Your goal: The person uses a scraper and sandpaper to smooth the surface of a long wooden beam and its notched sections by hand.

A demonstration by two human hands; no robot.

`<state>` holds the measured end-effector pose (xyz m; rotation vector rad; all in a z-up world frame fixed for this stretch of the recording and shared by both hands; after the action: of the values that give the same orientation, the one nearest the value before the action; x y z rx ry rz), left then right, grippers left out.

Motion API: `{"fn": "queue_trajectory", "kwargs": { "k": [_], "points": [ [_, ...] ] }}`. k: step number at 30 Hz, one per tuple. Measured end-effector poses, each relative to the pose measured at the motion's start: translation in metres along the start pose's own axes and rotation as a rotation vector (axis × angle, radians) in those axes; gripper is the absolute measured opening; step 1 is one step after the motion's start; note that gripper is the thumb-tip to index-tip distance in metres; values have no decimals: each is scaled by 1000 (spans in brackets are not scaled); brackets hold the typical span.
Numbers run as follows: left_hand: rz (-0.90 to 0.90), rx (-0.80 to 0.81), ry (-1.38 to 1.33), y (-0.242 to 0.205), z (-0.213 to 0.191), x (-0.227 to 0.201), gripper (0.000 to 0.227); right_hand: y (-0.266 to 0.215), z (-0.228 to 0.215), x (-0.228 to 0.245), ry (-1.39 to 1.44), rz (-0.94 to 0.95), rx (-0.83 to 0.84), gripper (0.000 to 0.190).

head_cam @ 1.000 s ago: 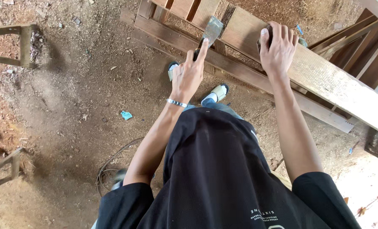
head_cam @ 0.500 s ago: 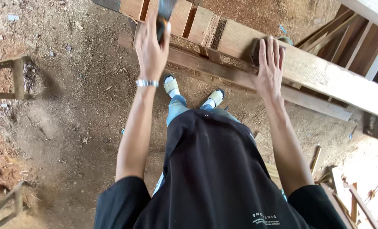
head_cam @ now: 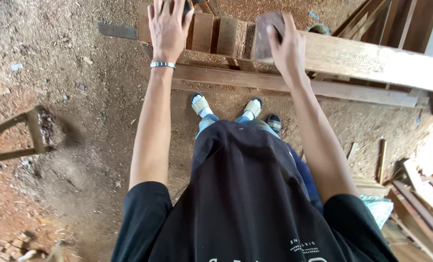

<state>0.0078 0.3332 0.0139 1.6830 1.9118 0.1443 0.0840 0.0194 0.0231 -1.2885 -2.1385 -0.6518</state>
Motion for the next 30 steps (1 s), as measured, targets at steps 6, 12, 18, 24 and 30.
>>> {"fn": "queue_trajectory", "kwargs": {
  "k": [6, 12, 18, 24, 30],
  "points": [
    [50, -21, -18, 0, -10, -4, 46, -6, 23, 11, -112, -170, -90, 57],
    [37, -16, -30, -3, -11, -3, 45, -32, 22, -16, 187, 147, -95, 55],
    [42, -47, -7, -7, 7, 5, 44, -40, -8, -43, 355, -21, -306, 57],
    [35, -61, 26, -15, 29, 26, 42, -38, -11, -31, 377, -116, -316, 55],
    [15, -89, 26, -13, 23, 23, 45, -34, -9, -22, 412, -177, -237, 66]
  ]
}}
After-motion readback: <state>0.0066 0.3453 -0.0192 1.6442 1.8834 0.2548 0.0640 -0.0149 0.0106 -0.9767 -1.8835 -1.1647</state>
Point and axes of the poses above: each hand's wrist, its own y-axis towards the middle knuckle, its own z-axis out of the palm, x = y × z, the point moved 8 cm from there along y, towards the middle knuckle, and after that the axes turned 3 degrees about -z, right-handed, at the moved point
